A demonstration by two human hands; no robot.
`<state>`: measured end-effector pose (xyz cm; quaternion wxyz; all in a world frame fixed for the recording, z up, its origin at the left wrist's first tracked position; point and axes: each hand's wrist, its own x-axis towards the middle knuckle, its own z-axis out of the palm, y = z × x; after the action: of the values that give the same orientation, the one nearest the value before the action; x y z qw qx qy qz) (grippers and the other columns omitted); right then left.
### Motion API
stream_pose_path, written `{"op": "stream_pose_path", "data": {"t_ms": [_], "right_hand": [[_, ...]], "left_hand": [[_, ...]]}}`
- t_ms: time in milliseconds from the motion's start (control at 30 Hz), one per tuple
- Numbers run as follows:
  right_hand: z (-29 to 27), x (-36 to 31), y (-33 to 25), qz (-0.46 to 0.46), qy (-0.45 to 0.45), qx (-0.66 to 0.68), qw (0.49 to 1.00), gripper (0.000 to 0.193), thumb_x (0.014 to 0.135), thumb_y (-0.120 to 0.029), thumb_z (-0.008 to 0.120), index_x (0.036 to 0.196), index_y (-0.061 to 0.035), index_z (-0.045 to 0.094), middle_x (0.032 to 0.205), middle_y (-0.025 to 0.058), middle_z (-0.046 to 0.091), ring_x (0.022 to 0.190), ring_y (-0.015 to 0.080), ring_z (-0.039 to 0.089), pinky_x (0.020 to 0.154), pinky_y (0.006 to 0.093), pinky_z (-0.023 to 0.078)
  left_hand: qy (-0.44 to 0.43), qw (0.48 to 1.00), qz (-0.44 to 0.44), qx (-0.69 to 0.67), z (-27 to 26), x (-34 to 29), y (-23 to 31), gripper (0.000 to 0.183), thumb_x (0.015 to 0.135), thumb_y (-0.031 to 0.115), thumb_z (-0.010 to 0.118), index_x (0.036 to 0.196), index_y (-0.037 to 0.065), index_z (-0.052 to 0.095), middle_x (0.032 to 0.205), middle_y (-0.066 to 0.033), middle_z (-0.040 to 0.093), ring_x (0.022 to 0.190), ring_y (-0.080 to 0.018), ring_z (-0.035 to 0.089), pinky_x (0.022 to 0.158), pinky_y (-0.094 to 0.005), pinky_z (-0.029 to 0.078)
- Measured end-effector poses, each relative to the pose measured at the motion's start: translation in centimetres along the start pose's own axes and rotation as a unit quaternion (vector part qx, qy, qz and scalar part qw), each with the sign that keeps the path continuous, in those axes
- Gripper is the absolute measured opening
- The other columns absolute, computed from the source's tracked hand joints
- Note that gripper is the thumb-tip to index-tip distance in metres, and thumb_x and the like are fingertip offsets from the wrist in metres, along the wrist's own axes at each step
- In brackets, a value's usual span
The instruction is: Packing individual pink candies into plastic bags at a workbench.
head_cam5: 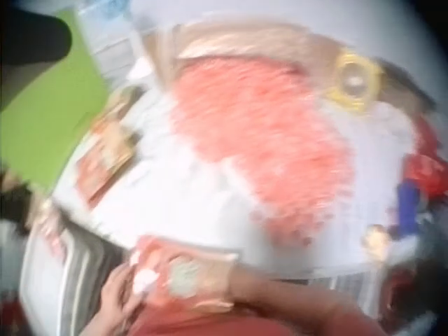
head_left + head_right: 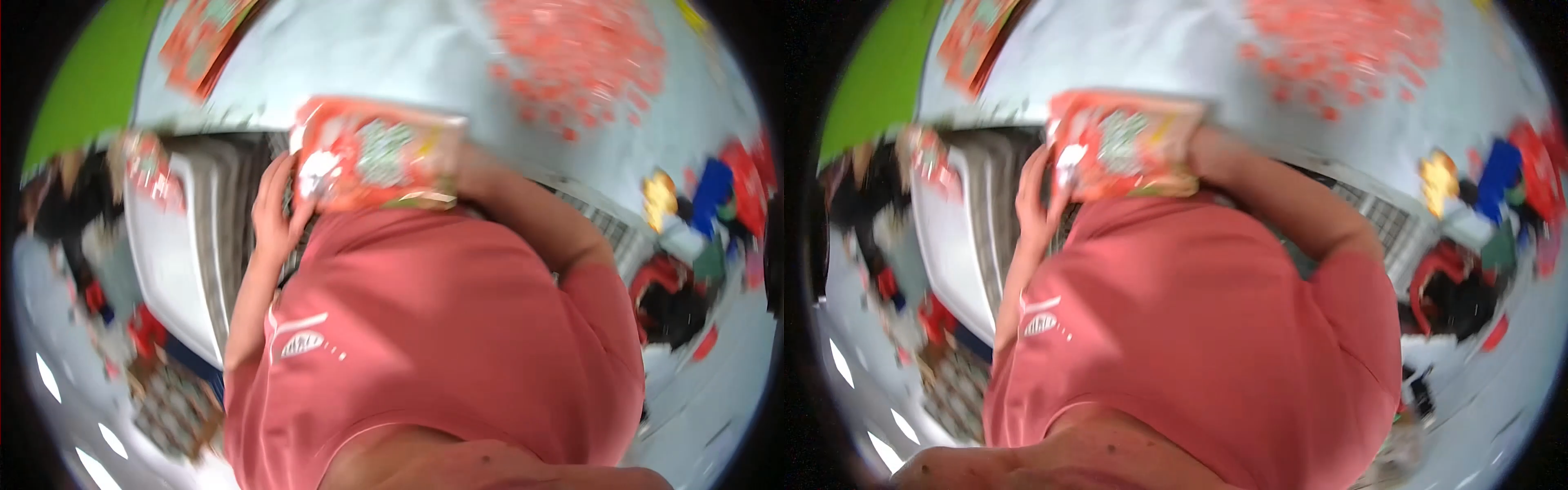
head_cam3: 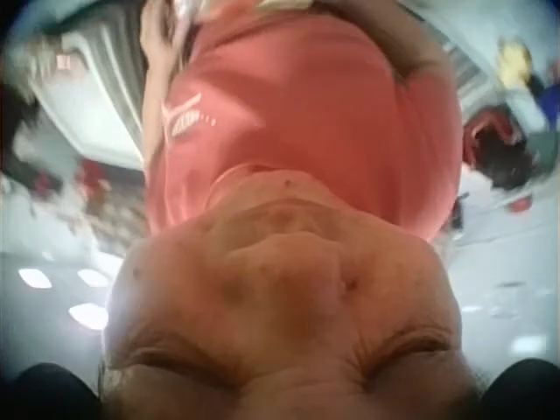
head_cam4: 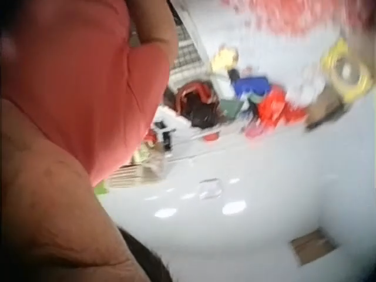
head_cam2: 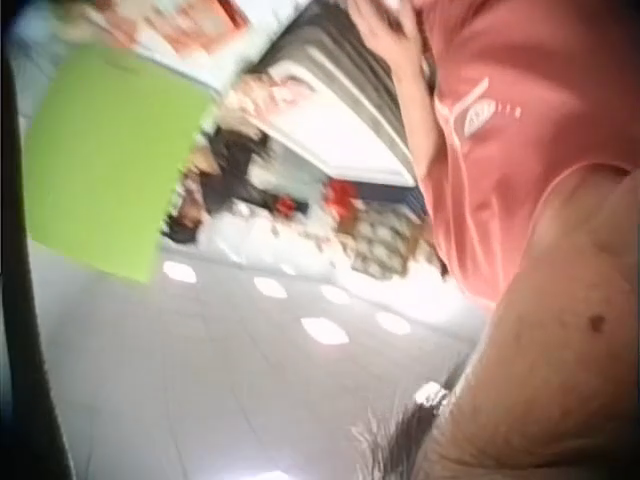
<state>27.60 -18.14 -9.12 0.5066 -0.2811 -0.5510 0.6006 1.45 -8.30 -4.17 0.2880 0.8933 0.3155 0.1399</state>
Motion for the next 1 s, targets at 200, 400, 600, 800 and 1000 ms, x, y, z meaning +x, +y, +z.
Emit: {"op": "stream_pose_path", "data": {"t_ms": [200,400,600,800,1000], "right_hand": [[0.0,-2.6,0.9,0.032,0.065,0.379,0.923,0.046,0.099,-0.021,0.056,0.138,0.0009,0.047,0.129,0.0121,0.059,0.115,0.0206,0.06,0.099,0.0334,0.05],[0.3,-2.2,1.5,0.043,0.094,0.421,0.901,0.044,0.098,-0.02,0.057,0.137,-0.0007,0.049,0.13,0.0104,0.059,0.116,0.0201,0.059,0.099,0.0326,0.05],[1.6,2.6,-3.3,0.181,0.108,0.39,0.896,0.039,0.099,-0.019,0.054,0.135,-0.003,0.05,0.13,0.0101,0.058,0.116,0.0199,0.059,0.098,0.0328,0.05],[1.9,2.4,-0.2,-0.107,0.052,0.035,0.992,0.055,0.083,-0.029,0.069,0.13,-0.0066,0.054,0.128,0.0081,0.058,0.115,0.0163,0.058,0.099,0.0297,0.047],[1.7,-0.4,-3.9,0.174,-0.033,-0.211,0.961,0.021,0.087,-0.027,0.06,0.092,-0.0102,0.071,0.095,0.0069,0.068,0.086,0.0242,0.062,0.078,0.0365,0.051]], "left_hand": [[0.064,0.873,-0.236,-0.422,-1.8,-1.0,1.9,0.049,0.09,0.0,0.068,0.136,-0.001,0.052,0.083,0.0005,0.066,0.08,-0.006,0.061,0.078,-0.0215,0.049],[0.101,0.772,-0.213,-0.59,-1.4,-2.6,0.1,0.049,0.089,0.002,0.068,0.135,-0.001,0.053,0.082,0.0004,0.067,0.082,-0.0063,0.062,0.081,-0.0227,0.048],[0.171,0.982,0.007,0.074,-4.0,-0.1,2.2,0.045,0.084,0.019,0.073,0.125,0.005,0.062,0.119,-0.0142,0.065,0.115,-0.0304,0.059,0.098,-0.041,0.046],[-0.104,0.975,0.165,0.104,-1.4,4.9,7.8,0.075,0.076,0.044,0.074,0.138,0.009,0.052,0.14,-0.0126,0.051,0.132,-0.0347,0.044,0.109,-0.0529,0.033],[-0.091,0.979,0.177,0.039,1.2,3.0,5.2,0.052,0.082,0.03,0.073,0.125,0.005,0.061,0.115,-0.0127,0.065,0.105,-0.0325,0.06,0.096,-0.0445,0.044]]}}
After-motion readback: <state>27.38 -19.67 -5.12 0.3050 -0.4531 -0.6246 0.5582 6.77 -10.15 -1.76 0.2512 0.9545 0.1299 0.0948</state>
